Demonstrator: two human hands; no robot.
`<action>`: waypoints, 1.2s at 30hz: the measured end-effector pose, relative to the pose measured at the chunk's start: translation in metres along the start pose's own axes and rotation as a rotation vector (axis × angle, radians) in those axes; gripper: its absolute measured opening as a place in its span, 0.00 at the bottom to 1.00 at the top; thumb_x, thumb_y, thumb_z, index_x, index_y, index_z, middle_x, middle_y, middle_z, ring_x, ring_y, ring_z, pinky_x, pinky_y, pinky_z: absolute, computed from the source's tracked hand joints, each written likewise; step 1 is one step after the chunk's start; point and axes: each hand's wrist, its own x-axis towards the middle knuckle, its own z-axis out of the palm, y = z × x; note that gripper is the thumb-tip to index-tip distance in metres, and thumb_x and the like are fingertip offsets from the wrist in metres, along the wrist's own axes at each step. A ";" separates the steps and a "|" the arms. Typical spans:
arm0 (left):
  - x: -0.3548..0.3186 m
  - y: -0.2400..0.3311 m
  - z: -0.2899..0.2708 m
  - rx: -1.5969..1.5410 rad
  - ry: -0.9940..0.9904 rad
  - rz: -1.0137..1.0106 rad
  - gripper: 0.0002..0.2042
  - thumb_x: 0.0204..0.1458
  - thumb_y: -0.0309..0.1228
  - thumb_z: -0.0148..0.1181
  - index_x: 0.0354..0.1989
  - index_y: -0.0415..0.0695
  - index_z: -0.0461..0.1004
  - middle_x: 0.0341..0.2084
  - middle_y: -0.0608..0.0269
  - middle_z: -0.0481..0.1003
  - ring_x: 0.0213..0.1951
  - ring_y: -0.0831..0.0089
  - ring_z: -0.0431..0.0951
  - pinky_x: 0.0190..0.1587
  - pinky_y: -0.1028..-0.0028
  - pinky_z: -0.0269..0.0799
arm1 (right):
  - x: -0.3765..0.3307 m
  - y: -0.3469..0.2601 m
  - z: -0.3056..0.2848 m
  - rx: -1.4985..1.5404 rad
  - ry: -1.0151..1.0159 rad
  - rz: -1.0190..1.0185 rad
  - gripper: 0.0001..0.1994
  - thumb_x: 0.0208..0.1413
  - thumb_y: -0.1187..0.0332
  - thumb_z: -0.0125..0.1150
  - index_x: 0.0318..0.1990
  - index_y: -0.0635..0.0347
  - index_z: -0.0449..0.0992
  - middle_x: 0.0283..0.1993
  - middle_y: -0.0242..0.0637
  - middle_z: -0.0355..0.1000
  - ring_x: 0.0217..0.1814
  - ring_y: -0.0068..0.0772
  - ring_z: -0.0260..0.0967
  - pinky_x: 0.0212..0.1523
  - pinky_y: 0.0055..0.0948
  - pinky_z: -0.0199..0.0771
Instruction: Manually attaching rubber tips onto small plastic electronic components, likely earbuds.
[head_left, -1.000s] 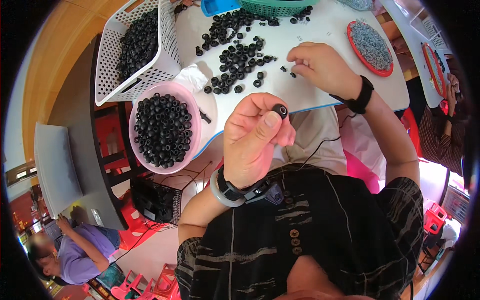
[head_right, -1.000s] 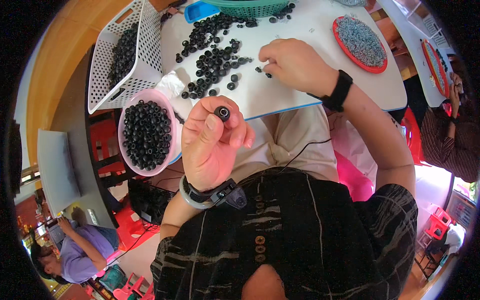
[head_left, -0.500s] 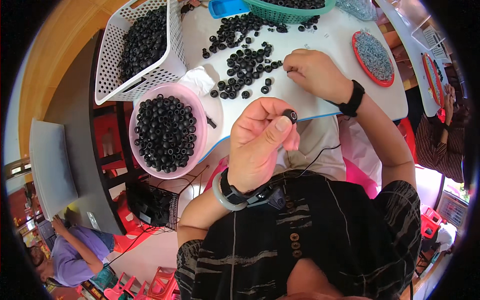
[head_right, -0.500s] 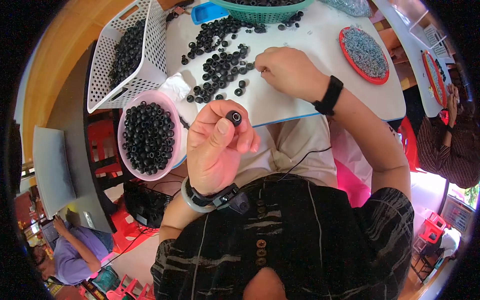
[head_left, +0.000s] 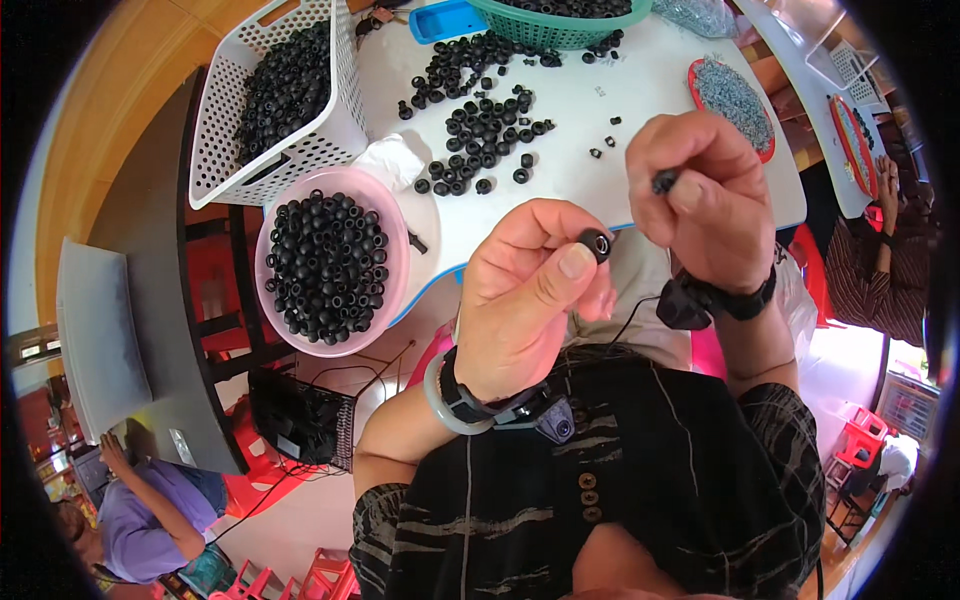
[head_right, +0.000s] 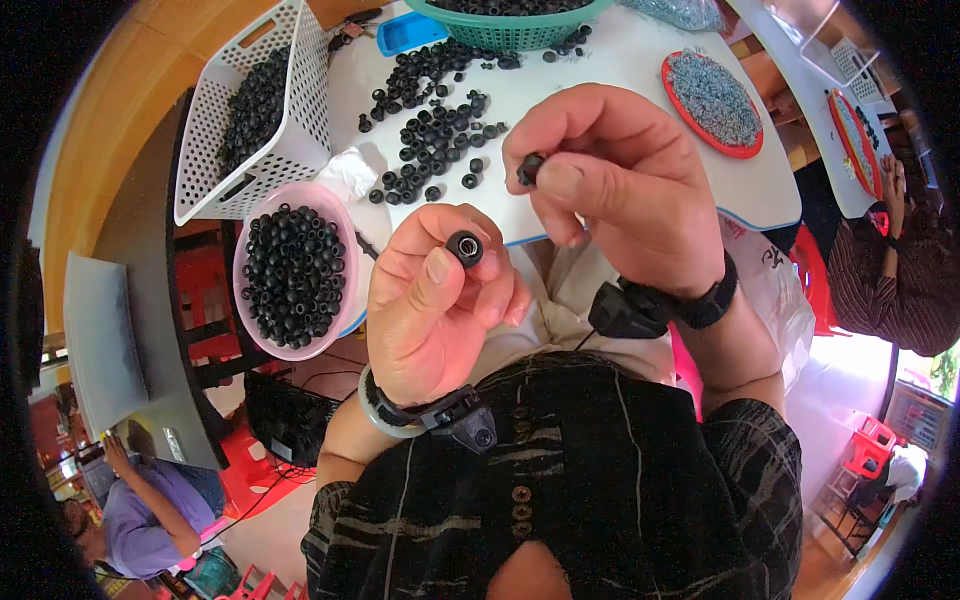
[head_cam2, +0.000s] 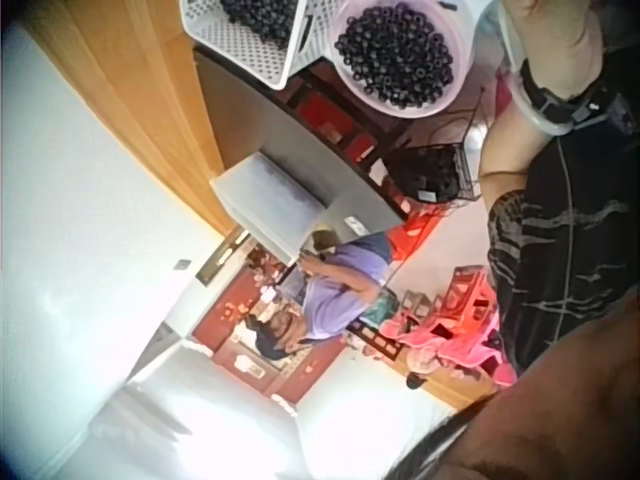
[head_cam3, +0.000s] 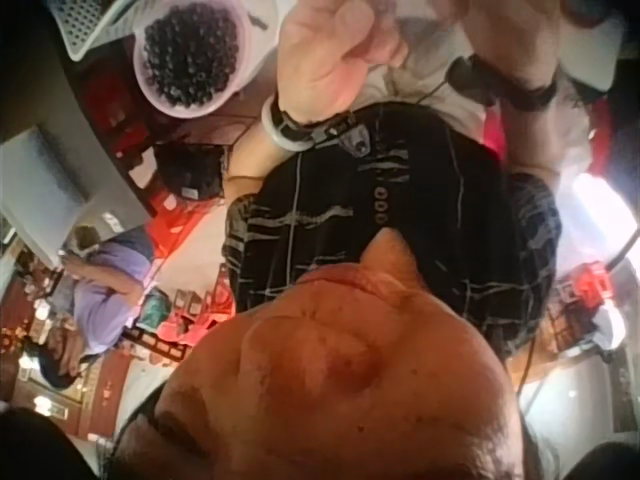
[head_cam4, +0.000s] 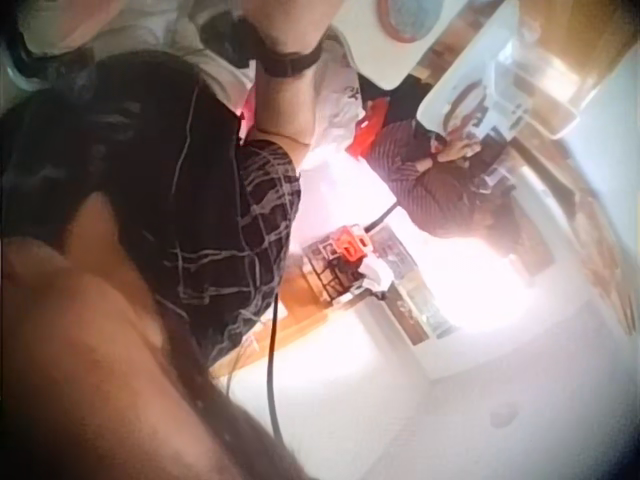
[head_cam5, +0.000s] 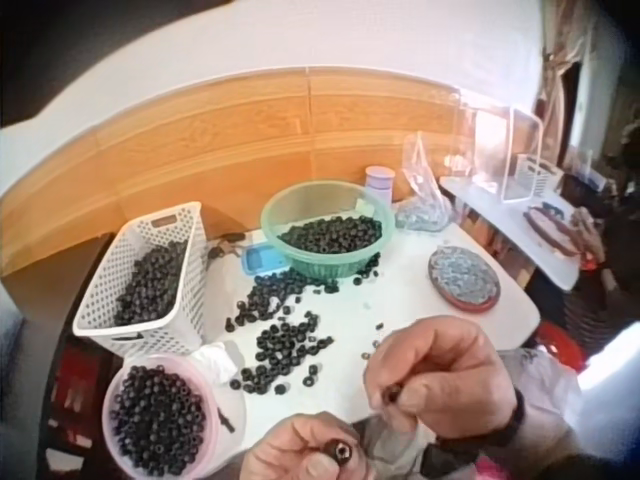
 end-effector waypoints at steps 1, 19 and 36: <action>-0.002 0.001 0.003 0.003 -0.012 0.003 0.13 0.71 0.38 0.56 0.48 0.39 0.70 0.40 0.59 0.73 0.29 0.74 0.72 0.39 0.64 0.73 | -0.005 -0.001 0.005 0.049 -0.005 -0.015 0.10 0.62 0.75 0.66 0.49 0.69 0.78 0.43 0.48 0.77 0.29 0.23 0.70 0.28 0.20 0.67; -0.047 -0.013 0.056 -0.174 0.002 -0.123 0.10 0.69 0.32 0.60 0.51 0.38 0.74 0.31 0.63 0.77 0.26 0.78 0.73 0.35 0.74 0.73 | -0.089 -0.033 0.067 -0.224 0.098 -0.103 0.14 0.59 0.65 0.74 0.47 0.64 0.80 0.42 0.42 0.71 0.32 0.24 0.69 0.33 0.22 0.70; -0.052 -0.008 0.062 0.026 -0.025 0.167 0.11 0.64 0.25 0.65 0.51 0.34 0.73 0.36 0.62 0.77 0.29 0.81 0.73 0.36 0.78 0.73 | -0.086 -0.041 0.081 -0.383 0.094 -0.142 0.09 0.56 0.72 0.74 0.43 0.63 0.84 0.42 0.40 0.74 0.43 0.27 0.71 0.45 0.25 0.70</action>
